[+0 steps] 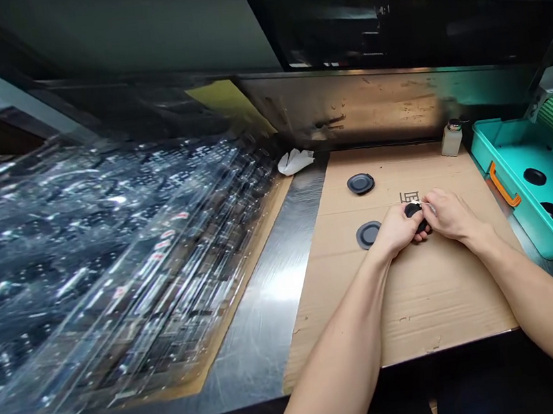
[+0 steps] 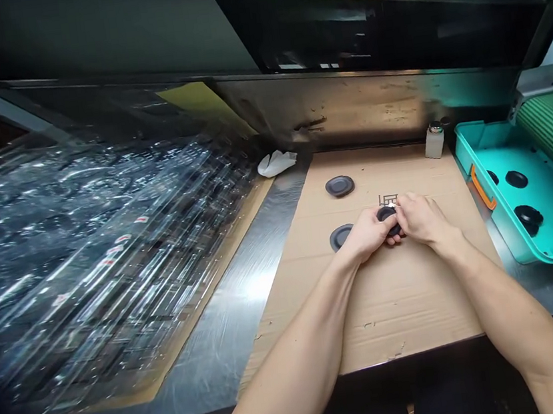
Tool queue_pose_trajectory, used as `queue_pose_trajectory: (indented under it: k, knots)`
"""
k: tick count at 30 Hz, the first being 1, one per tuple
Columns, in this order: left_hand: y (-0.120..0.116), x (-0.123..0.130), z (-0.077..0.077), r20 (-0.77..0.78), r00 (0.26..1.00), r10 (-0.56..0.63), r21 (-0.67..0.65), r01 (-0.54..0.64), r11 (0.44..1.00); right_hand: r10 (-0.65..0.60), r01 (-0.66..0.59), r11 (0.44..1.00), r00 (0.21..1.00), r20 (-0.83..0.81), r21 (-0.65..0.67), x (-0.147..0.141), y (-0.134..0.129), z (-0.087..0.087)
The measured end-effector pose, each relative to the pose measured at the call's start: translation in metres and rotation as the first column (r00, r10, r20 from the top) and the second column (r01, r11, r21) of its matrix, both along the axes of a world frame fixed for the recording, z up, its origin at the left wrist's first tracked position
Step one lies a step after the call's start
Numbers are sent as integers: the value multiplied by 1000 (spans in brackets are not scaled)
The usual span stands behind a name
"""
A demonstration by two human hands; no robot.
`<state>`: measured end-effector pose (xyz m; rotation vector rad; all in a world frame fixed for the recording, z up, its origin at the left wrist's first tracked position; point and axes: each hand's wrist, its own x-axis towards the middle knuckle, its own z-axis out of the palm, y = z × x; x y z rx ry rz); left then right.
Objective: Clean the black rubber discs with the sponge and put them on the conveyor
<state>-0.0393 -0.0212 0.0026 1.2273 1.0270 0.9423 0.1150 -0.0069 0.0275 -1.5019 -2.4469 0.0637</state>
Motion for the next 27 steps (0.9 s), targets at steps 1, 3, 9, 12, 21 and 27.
queue_pose_trajectory:
  k: [1,3,9,12,21,27]
  knots:
    - [0,0,0,-13,1000,10,1,-10,1000,0,0,1000,1000,7,7,-1,0,0]
    - [-1,0,0,-39,999,25,-3,-26,1000,8,-7,1000,1000,-5,25,-3,1,0]
    - [-2,0,4,3,1000,1,-36,-1,999,33,-33,999,999,-16,23,-1,3,-5]
    - [-2,1,5,-27,999,20,-42,-21,999,38,-38,999,999,-14,38,-1,3,-6]
    - [2,2,8,41,999,34,-104,-30,994,127,-123,992,982,-137,40,15,9,-3]
    - [0,3,8,-18,1000,-5,-31,5,1000,107,-106,994,994,-37,25,11,7,2]
